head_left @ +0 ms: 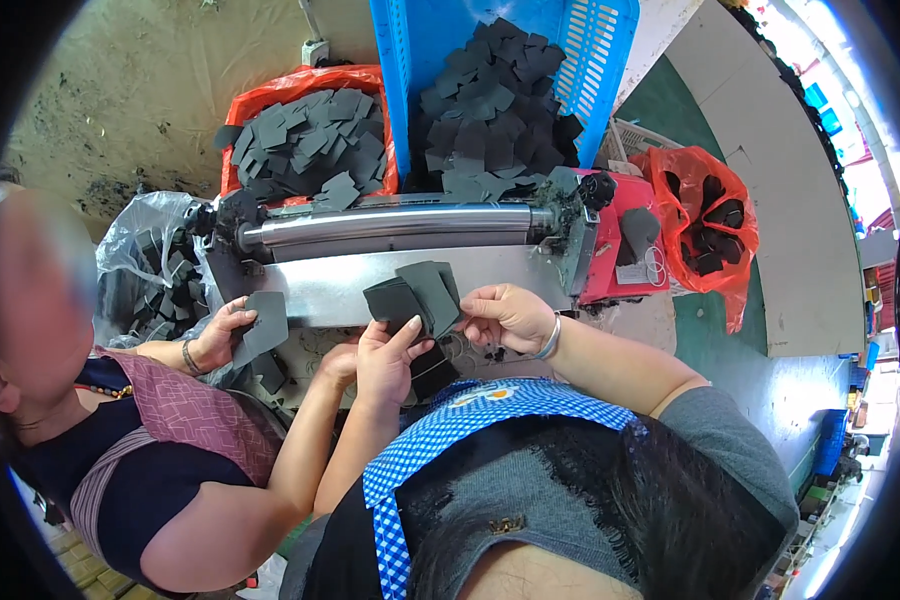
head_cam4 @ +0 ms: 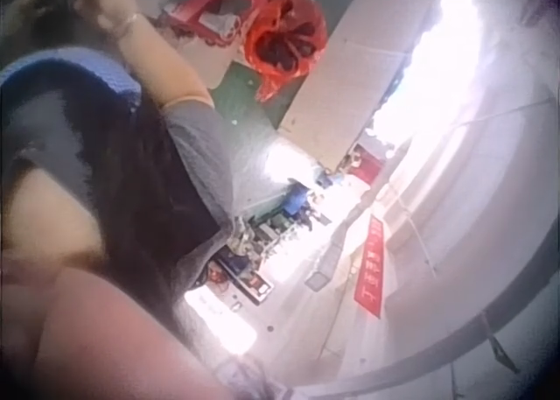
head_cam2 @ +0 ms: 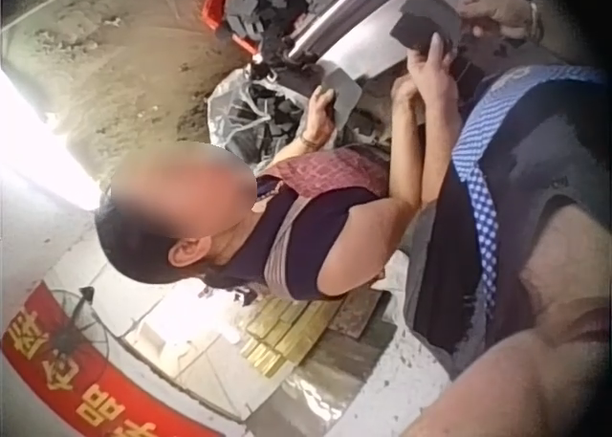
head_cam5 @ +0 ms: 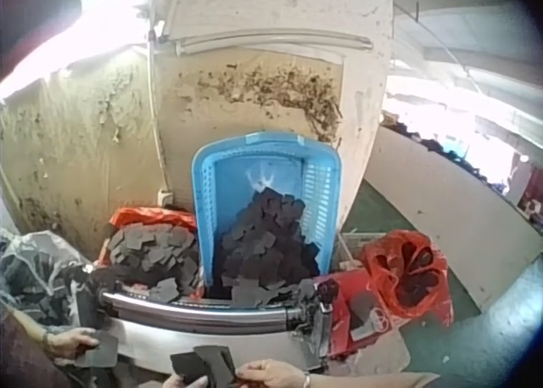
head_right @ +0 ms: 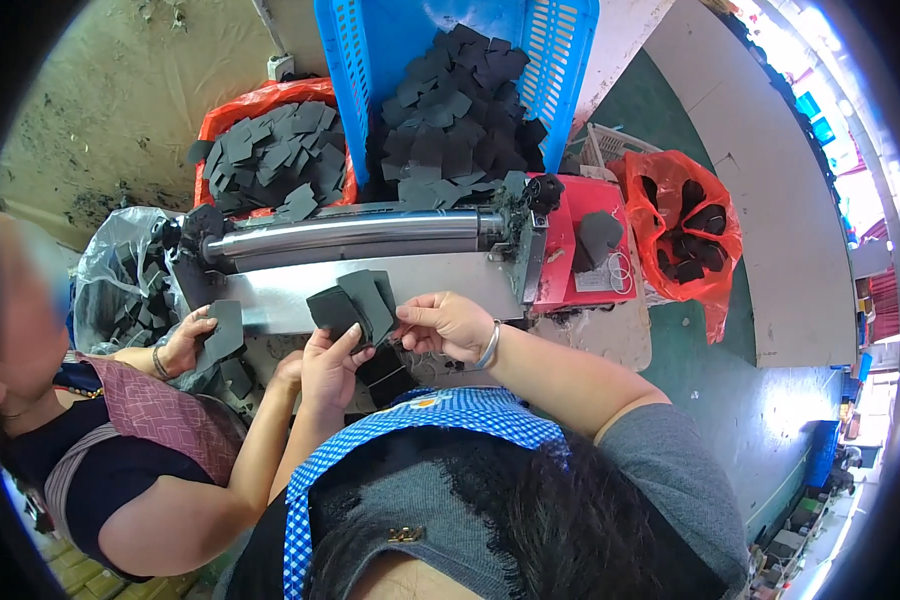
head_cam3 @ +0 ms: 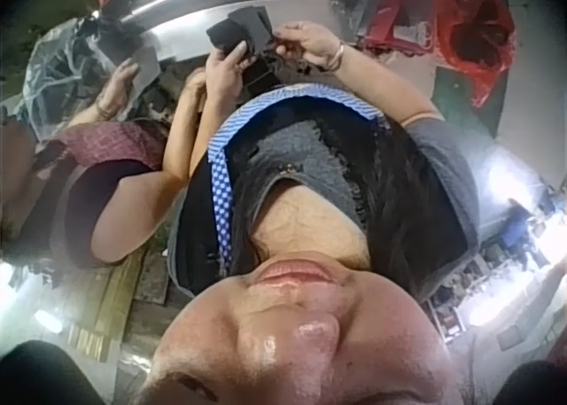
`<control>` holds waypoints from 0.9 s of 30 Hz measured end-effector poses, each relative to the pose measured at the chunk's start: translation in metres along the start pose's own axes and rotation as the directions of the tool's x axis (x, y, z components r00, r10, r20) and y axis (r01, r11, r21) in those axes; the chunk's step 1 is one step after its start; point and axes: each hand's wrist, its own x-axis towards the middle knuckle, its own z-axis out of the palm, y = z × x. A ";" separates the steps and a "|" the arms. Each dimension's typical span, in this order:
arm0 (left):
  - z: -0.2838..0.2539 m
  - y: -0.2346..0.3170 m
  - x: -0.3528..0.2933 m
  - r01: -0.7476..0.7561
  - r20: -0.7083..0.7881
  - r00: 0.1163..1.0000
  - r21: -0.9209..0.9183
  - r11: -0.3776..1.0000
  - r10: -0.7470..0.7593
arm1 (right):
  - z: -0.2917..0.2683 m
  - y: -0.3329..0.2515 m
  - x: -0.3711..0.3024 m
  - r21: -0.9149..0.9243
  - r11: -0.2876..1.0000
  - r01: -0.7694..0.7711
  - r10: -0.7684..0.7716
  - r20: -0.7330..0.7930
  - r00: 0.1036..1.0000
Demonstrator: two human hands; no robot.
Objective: Applying glue to small black shoe components using a industrial roller machine.
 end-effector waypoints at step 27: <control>0.014 -0.003 -0.001 -0.177 -0.020 0.981 0.301 0.937 0.192 | 0.008 -0.005 0.004 -0.373 0.924 0.088 -0.119 -0.063 0.991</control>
